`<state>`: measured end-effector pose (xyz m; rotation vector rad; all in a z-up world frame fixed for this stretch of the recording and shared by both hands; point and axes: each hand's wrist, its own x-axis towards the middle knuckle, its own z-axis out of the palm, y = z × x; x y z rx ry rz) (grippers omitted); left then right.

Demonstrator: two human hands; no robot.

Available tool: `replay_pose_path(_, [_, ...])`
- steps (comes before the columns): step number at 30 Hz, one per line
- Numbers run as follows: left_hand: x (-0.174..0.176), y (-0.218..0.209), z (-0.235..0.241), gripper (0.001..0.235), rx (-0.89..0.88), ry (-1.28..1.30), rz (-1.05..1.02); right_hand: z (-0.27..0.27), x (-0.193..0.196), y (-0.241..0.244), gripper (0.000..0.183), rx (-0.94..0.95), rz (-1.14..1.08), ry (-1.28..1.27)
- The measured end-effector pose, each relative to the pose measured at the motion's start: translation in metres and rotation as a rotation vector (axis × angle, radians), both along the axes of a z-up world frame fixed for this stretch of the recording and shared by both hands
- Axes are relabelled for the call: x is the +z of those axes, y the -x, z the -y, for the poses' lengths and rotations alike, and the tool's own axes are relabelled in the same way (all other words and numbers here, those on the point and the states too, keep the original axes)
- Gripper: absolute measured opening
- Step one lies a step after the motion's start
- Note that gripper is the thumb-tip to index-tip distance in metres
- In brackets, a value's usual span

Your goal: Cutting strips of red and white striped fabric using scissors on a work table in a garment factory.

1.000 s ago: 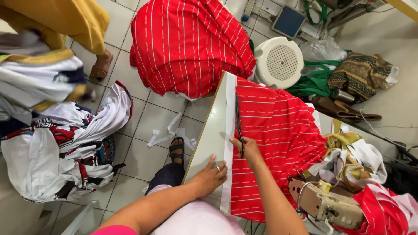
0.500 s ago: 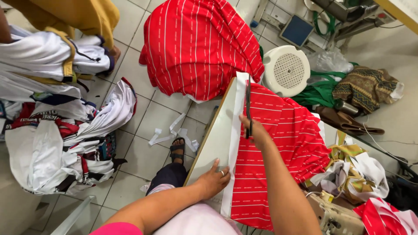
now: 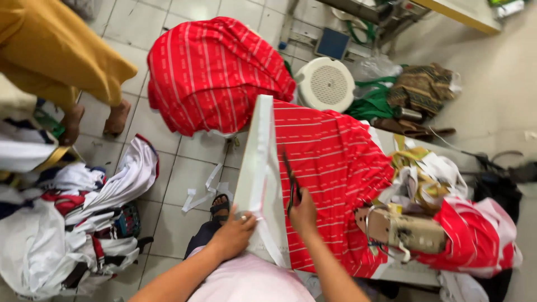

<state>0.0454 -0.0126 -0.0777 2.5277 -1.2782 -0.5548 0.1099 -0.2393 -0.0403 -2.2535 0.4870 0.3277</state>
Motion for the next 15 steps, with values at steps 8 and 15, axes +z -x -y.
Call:
replay_pose_path(8, [0.008, 0.070, -0.044, 0.074, 0.400, -0.373, -0.120, 0.079, -0.112, 0.215, 0.026, 0.136, 0.175, 0.422])
replay_pose_path(15, [-0.009, 0.121, -0.106, 0.055, 0.806, -0.781, -0.317, 0.103, -0.053, 0.245, 0.025, 0.010, -0.087, 0.164])
